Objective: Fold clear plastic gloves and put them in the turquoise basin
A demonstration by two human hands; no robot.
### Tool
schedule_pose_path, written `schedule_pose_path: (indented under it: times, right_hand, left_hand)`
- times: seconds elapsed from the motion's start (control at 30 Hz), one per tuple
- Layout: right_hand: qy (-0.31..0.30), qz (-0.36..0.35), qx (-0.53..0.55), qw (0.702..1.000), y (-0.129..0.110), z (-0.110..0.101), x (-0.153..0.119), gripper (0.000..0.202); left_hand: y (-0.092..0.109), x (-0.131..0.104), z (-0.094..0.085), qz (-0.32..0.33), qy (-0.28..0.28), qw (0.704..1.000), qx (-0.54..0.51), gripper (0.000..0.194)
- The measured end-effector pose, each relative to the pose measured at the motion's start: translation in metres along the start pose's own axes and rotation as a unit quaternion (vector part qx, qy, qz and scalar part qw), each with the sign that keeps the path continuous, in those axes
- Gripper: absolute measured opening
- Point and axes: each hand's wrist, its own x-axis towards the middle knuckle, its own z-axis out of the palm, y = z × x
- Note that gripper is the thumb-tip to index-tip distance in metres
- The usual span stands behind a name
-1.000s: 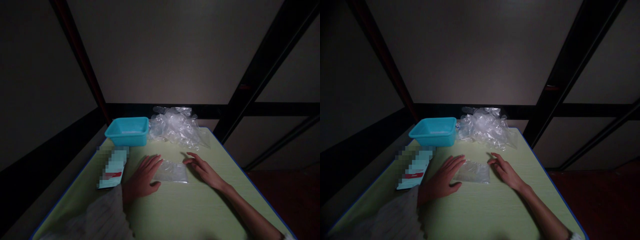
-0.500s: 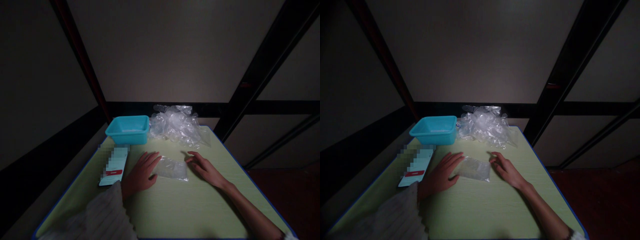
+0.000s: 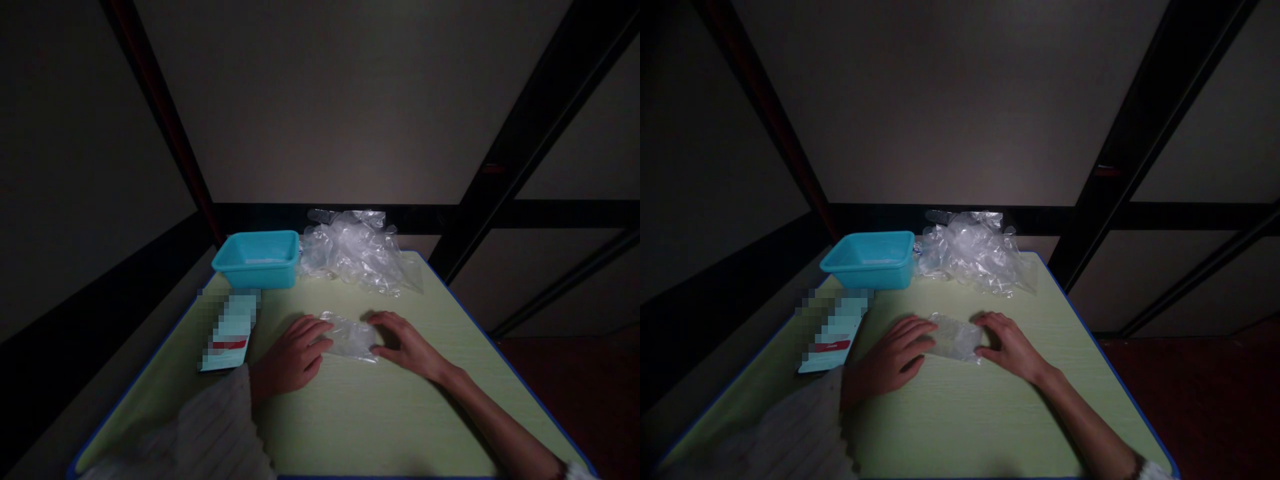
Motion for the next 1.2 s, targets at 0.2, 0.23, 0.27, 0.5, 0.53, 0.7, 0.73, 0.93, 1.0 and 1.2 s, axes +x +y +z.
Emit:
schedule_pose_path:
  times: [0.2, 0.23, 0.27, 0.5, 0.53, 0.7, 0.73, 0.93, 1.0, 1.2]
  right_hand:
    - [-0.002, -0.021, 0.009, 1.000, -0.001, -0.001, -0.001, 0.044]
    - [-0.006, -0.027, 0.009, 1.000, -0.001, -0.001, -0.001, 0.045]
    - [-0.011, -0.031, 0.008, 0.999, -0.001, -0.001, -0.001, 0.046]
    - [-0.025, -0.041, 0.010, 0.999, -0.002, -0.001, -0.001, 0.044]
    - [-0.027, -0.042, 0.011, 0.999, -0.003, -0.001, -0.001, 0.044]
    - [-0.035, -0.055, 0.025, 0.998, -0.007, -0.002, -0.001, 0.044]
    - [-0.037, -0.056, 0.027, 0.997, -0.007, -0.002, -0.001, 0.044]
    - [-0.057, -0.049, 0.010, 0.997, -0.014, -0.002, -0.001, 0.031]
    - [-0.075, -0.058, 0.006, 0.995, -0.017, -0.002, -0.001, 0.014]
    - [-0.129, -0.071, 0.006, 0.989, -0.025, -0.003, -0.001, 0.009]
  left_hand:
    - [0.001, 0.000, -0.002, 0.021, 0.001, 1.000, -0.013, 0.019]
    - [0.001, 0.000, -0.002, 0.023, -0.001, 1.000, -0.015, 0.019]
    - [0.001, 0.000, -0.002, 0.025, -0.001, 1.000, -0.016, 0.019]
    - [-0.001, 0.001, -0.003, 0.019, -0.010, 1.000, -0.012, 0.021]
    - [-0.001, 0.001, -0.003, 0.016, -0.014, 1.000, -0.010, 0.022]
    - [-0.002, 0.001, -0.004, 0.004, -0.024, 1.000, 0.006, 0.022]
    - [-0.002, 0.002, -0.004, -0.002, -0.027, 1.000, 0.009, 0.022]
    - [-0.003, 0.004, -0.003, -0.043, -0.055, 0.997, 0.035, 0.017]
    - [-0.003, 0.005, -0.003, -0.053, -0.063, 0.996, 0.044, 0.017]
    - [-0.004, 0.005, -0.002, -0.081, -0.089, 0.991, 0.052, 0.016]
